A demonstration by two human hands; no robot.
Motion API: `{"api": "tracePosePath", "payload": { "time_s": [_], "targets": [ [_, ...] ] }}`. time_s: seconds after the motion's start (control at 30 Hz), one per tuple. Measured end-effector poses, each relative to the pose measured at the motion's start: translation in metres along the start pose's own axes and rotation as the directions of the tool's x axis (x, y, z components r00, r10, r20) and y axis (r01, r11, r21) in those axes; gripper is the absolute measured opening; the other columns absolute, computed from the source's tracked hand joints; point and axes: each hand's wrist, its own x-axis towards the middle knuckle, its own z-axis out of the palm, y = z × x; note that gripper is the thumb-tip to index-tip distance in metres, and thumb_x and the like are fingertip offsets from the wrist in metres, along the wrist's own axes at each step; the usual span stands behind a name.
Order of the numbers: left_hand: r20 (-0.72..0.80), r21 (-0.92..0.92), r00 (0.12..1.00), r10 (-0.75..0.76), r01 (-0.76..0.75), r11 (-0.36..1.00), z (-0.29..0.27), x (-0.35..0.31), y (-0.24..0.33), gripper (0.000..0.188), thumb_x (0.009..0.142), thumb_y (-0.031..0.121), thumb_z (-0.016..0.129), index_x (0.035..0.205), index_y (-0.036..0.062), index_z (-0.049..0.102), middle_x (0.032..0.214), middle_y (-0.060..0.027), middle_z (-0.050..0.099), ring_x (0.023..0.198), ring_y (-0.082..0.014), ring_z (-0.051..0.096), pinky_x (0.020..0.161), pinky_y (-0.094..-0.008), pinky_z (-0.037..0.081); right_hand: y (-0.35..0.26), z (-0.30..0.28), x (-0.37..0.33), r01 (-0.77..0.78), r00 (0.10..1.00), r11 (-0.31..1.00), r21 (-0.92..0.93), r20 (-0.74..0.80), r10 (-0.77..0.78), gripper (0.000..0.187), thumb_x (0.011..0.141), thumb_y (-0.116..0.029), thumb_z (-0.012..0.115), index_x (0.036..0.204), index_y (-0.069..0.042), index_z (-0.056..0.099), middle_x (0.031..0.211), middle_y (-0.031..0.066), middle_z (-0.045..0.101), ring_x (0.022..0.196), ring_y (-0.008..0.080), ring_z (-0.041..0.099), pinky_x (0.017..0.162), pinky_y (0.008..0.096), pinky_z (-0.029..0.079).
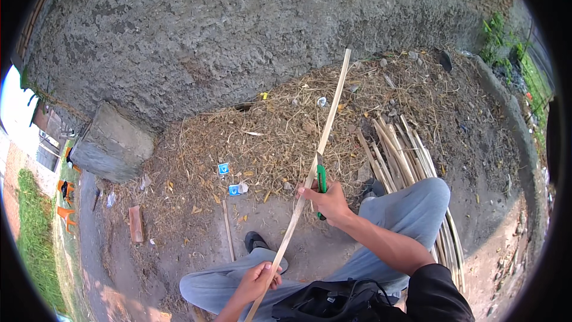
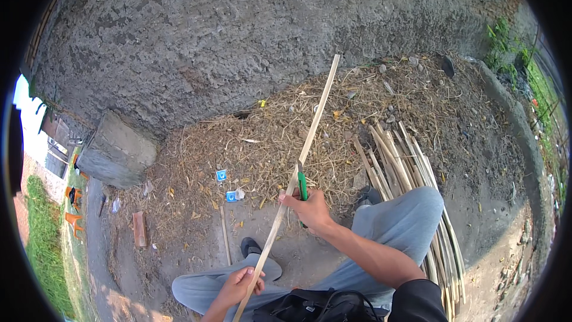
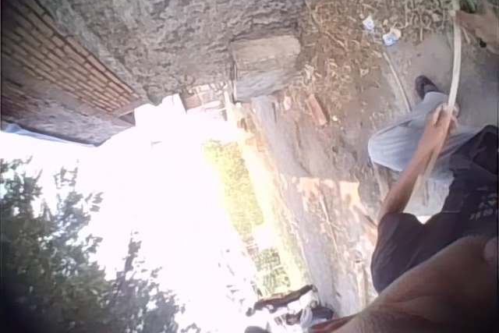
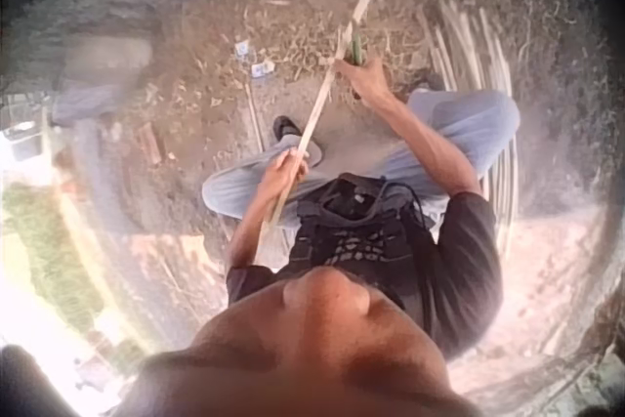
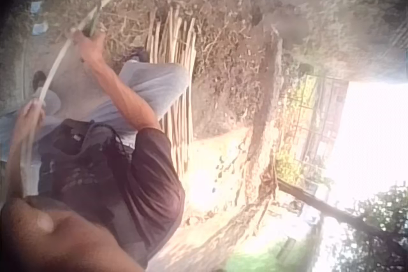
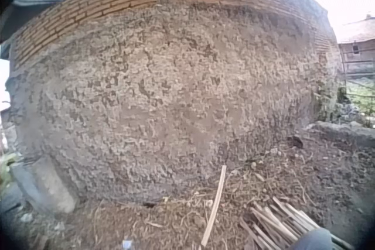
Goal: The person trims and whittles a long bamboo stick using a utility knife, peeling off thin shavings along its length and turning the stick by hand.
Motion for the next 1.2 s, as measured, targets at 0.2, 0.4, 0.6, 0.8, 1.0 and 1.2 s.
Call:
{"api": "tracePosePath", "payload": {
  "time_s": [0.2,0.4,0.6,0.8,1.0,1.2],
  "targets": [
    [-0.030,0.532,0.866,0.500,-0.409,0.741,0.006,0.047,0.027,0.037,0.106,0.024,0.039,0.131,-0.0027,0.045,0.107,-0.0130,0.066,0.092,-0.0160,0.064,0.079,-0.0286,0.051,0.018,0.013,-0.007,0.067,0.997,0.994,-0.081,-0.040,-0.071,0.017,0.086,-0.017,0.075,0.086,0.000,0.070,0.069,0.0012,0.065,0.046,0.0033,0.043,0.041,0.0238,0.030],
    [0.051,-0.323,0.996,0.074,-0.054,0.945,0.012,0.078,0.051,0.030,0.105,0.023,0.043,0.120,-0.0017,0.051,0.081,-0.0071,0.057,0.055,-0.0089,0.048,0.051,-0.0229,0.040,-0.005,0.013,-0.022,0.269,0.960,0.755,-0.598,0.107,-0.257,0.033,0.092,-0.020,0.065,0.117,0.002,0.064,0.067,0.0085,0.062,0.055,0.0174,0.056,0.054,0.0350,0.045],
    [0.304,-0.728,0.948,0.098,0.165,0.665,-0.007,0.093,0.031,0.023,0.104,0.022,0.040,0.106,0.0033,0.052,0.069,0.0013,0.041,0.046,-0.0066,0.033,0.044,-0.0216,0.029,0.017,-0.009,-0.016,0.510,0.827,0.477,-0.716,0.256,-0.500,0.040,0.093,-0.023,0.061,0.126,-0.001,0.059,0.081,0.0152,0.067,0.059,0.0318,0.062,0.057,0.0392,0.049],
    [0.188,-0.704,0.981,0.055,0.095,0.704,-0.002,0.096,0.028,0.021,0.104,0.022,0.041,0.104,0.0046,0.052,0.069,0.0017,0.039,0.046,-0.0060,0.032,0.043,-0.0215,0.028,0.020,-0.001,-0.030,0.473,0.839,0.190,-0.860,0.373,-0.396,0.040,0.091,-0.023,0.064,0.127,-0.007,0.060,0.076,0.0131,0.066,0.057,0.0329,0.063,0.051,0.0423,0.050],
    [0.155,-0.695,0.987,0.050,0.073,0.715,0.002,0.088,0.026,0.020,0.103,0.022,0.043,0.104,0.0040,0.053,0.069,0.0017,0.039,0.045,-0.0054,0.030,0.041,-0.0216,0.026,0.032,-0.001,-0.026,0.601,0.768,0.227,-0.766,0.474,-0.430,0.033,0.089,-0.025,0.066,0.117,-0.008,0.064,0.071,0.0114,0.065,0.054,0.0328,0.062,0.049,0.0424,0.049],
    [0.100,-0.688,0.995,0.026,0.050,0.724,0.005,0.086,0.023,0.021,0.103,0.022,0.043,0.103,0.0041,0.054,0.068,0.0017,0.039,0.045,-0.0056,0.031,0.042,-0.0217,0.026,0.031,0.003,-0.031,0.588,0.769,0.155,-0.794,0.489,-0.411,0.031,0.091,-0.030,0.065,0.112,-0.007,0.065,0.065,0.0088,0.062,0.048,0.0298,0.060,0.041,0.0418,0.046]
  ]
}}
